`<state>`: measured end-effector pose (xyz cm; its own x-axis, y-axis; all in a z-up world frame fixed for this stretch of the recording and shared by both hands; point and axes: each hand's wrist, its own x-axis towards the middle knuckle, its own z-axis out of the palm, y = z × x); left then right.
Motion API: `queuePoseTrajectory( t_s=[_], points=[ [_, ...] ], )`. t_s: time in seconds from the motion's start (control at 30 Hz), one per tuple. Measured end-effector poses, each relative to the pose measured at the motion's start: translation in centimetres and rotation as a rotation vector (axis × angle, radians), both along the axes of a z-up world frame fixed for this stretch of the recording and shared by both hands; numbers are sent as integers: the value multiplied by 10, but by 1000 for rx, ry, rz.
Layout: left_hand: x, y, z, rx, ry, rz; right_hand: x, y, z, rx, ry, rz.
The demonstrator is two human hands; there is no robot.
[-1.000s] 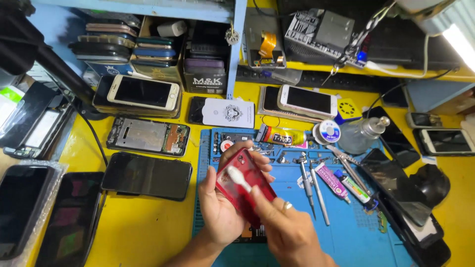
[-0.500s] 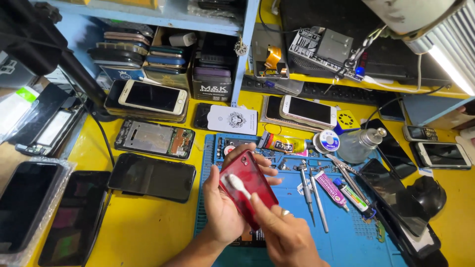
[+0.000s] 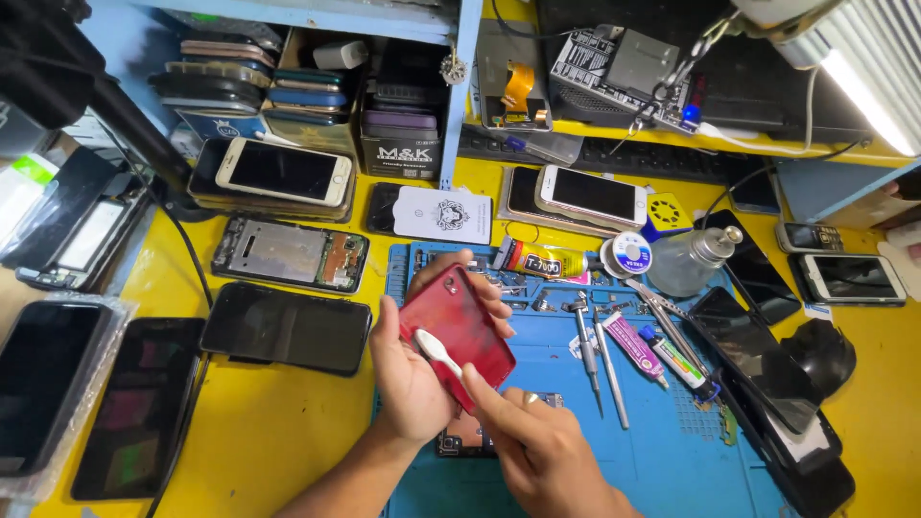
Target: Cleaning a red smartphone back cover using a toothbrush and cleaning solution at a repair station.
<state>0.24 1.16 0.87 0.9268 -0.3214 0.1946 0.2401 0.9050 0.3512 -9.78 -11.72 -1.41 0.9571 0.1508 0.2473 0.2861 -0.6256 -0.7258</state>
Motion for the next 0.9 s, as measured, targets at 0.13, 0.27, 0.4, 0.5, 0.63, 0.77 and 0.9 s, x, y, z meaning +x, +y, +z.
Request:
queuePoseTrajectory(
  t_s=[0.13,0.27,0.4,0.5,0.63,0.77,0.9],
  points=[
    [4,5,10,27,35,48,-10,-8,-19,-7,13,21],
    [9,15,9,-64,72,29,-39,-34,-44,-130,77,-6],
    [9,12,9,-46,36,5,-58,-55,-40,-227,124,-91],
    [7,15,10,-75,-5,12,-57,-69,-42,-334,99,-228],
    [7,15,10,-30,-32,59,-56,-66,-39,-275,42,-326],
    [4,10,11,8,-16,85,-58,-45,-36,-231,49,-181],
    [5,8,9,-8,32,74,-34,-68,-45,-379,25,-206]
  ],
)
